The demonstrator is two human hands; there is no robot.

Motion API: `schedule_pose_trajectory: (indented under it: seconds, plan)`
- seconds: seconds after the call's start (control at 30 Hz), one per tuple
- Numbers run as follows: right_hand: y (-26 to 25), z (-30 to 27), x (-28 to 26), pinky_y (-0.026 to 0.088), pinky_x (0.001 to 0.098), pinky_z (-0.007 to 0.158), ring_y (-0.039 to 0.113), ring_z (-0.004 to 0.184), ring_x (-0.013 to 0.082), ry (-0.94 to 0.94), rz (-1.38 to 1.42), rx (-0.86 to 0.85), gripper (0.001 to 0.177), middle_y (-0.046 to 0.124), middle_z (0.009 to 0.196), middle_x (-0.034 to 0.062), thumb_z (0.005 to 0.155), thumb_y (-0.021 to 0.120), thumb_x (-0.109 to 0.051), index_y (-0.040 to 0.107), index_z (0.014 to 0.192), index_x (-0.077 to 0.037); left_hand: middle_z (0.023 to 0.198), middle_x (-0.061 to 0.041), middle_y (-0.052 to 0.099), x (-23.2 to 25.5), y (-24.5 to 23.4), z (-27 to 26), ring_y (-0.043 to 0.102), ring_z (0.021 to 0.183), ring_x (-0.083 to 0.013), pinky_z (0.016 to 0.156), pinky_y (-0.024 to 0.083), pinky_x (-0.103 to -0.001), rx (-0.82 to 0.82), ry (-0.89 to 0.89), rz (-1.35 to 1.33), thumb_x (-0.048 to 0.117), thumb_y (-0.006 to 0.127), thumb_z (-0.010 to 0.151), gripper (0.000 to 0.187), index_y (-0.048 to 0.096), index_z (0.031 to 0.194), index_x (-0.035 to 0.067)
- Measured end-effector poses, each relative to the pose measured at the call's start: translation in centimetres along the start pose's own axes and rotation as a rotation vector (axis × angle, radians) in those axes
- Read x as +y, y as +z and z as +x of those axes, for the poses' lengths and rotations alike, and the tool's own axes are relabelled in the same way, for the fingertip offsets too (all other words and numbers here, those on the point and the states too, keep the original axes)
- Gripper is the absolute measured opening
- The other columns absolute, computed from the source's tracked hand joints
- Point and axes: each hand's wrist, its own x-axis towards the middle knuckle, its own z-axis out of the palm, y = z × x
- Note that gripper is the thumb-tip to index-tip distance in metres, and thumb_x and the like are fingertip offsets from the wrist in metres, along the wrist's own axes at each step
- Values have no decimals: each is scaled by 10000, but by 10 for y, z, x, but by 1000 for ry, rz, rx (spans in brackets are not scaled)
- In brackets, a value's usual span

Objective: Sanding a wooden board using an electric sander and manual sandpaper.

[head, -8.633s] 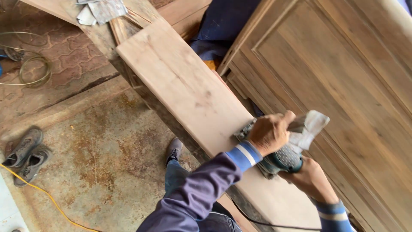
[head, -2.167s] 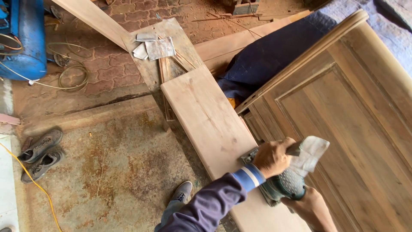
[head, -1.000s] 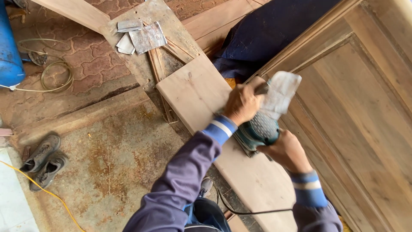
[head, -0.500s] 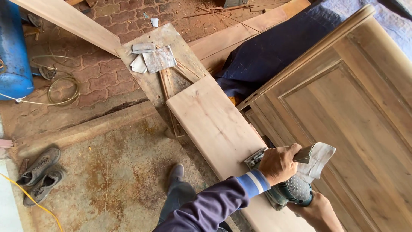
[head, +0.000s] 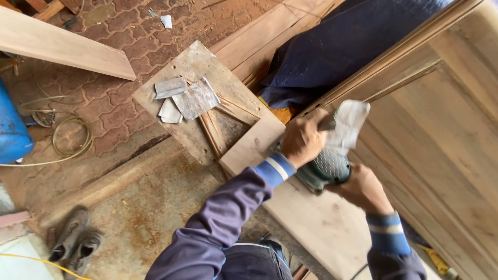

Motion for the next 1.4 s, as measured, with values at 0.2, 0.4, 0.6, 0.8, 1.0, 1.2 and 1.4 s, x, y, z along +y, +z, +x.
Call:
schedule_pose_trajectory:
  seconds: [0.2, 0.4, 0.6, 0.8, 1.0, 1.2, 1.4]
  plan:
    - [10, 78, -85, 593, 446, 752, 748, 765, 333, 88, -78, -39, 475, 764, 838, 185, 587, 900, -362, 777, 915, -41, 826, -178, 713, -44, -84, 61, 736, 805, -402, 640, 577, -472, 83, 19, 27, 144, 683, 953, 150, 596, 1075, 135]
    - [15, 106, -138, 608, 433, 734, 748, 717, 312, 122, -87, -76, 461, 760, 801, 183, 625, 891, -388, 774, 890, -29, 786, -139, 719, -66, -127, 86, 761, 763, -348, 643, 595, -450, 103, 1, 74, 145, 635, 1003, 88, 602, 1079, 115]
    - [16, 80, -141, 607, 422, 704, 748, 661, 306, 94, -30, -85, 464, 762, 781, 166, 640, 871, -353, 759, 977, -52, 828, -169, 719, -63, -121, 64, 732, 779, -380, 654, 571, -463, 146, 109, 139, 142, 651, 1018, 86, 602, 1084, 117]
    - [6, 25, -71, 603, 418, 696, 751, 672, 261, 144, 45, -42, 409, 782, 781, 149, 645, 868, -304, 777, 943, -39, 730, -143, 711, -25, -43, 35, 755, 668, -296, 580, 611, -441, 28, -2, 32, 106, 661, 988, 125, 572, 1075, 109]
    - [2, -50, 21, 642, 353, 660, 772, 646, 223, 426, 214, -136, 291, 801, 737, 106, 711, 831, -246, 762, 939, -79, 843, -177, 725, 22, 56, -4, 746, 790, -365, 660, 617, -480, -131, 124, -22, 48, 693, 866, 272, 541, 1087, 93]
    - [13, -140, 114, 558, 389, 585, 697, 622, 235, 585, 336, -11, 325, 762, 690, 144, 674, 871, -221, 728, 866, -1, 820, -167, 716, 74, 145, -64, 742, 785, -355, 696, 618, -457, -291, 153, -31, 107, 701, 859, 268, 544, 1073, 70]
    - [17, -217, 195, 555, 383, 620, 712, 654, 259, 831, 212, -43, 413, 741, 741, 148, 636, 916, -278, 749, 872, 17, 805, -157, 713, 117, 216, -122, 738, 765, -342, 701, 610, -448, -361, 151, -105, 149, 651, 904, 194, 573, 1069, 84]
